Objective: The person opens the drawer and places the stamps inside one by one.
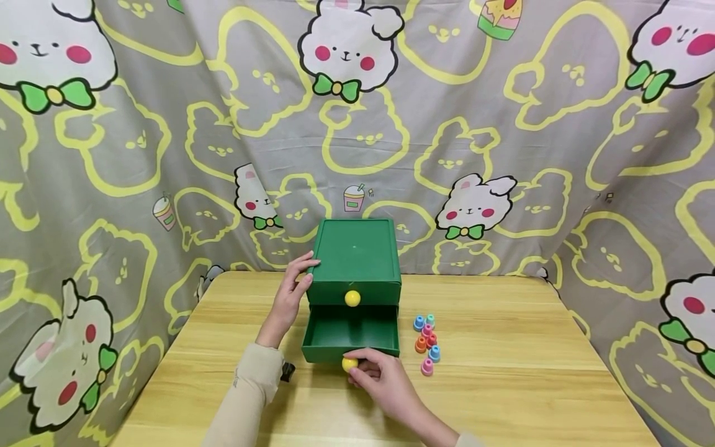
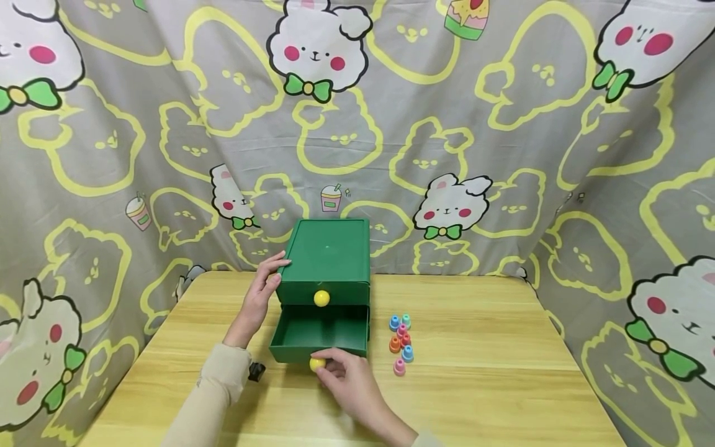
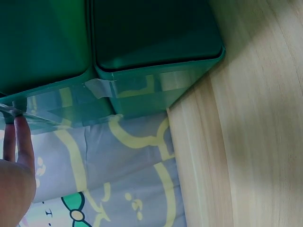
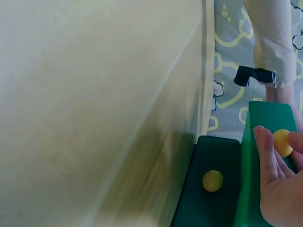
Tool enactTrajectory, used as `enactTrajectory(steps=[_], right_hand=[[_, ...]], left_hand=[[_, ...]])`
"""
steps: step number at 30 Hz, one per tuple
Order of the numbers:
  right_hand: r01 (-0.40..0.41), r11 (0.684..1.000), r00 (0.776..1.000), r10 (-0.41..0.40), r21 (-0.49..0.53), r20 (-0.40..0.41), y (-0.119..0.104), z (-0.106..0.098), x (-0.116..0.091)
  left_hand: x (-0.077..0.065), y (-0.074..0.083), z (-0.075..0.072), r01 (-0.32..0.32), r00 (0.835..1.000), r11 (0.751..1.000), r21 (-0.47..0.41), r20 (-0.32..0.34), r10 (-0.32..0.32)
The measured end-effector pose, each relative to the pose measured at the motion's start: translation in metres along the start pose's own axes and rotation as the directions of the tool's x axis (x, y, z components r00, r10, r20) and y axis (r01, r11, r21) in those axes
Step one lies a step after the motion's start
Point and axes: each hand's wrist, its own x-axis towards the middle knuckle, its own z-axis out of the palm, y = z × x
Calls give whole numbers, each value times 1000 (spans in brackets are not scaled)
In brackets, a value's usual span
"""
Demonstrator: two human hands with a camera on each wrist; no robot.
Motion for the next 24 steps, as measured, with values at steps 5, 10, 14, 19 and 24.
enactTrajectory(steps=[5, 10, 14, 19, 24], right_hand=[[11, 1000, 1000, -11, -21, -6, -1, 3, -7], [1, 1000, 1000, -1, -20, -8, -3, 6, -14], [-24, 1000, 1000, 24, -3, 4, -4, 7, -18], [-80, 996, 996, 79, 36, 33, -5, 6, -24], [-99, 994, 994, 96, 53, 53, -5, 7, -29]], left_hand=[[0, 1, 0, -15, 1000, 1000, 2, 2, 15], [-1, 7, 1, -5, 1000, 1000, -7, -1, 5], [-1, 2, 1, -9, 1000, 1000, 2, -3, 9], [0, 0, 1, -23, 1000, 1000, -2, -3, 23], [0, -1, 1, -32, 999, 999, -9, -6, 32]])
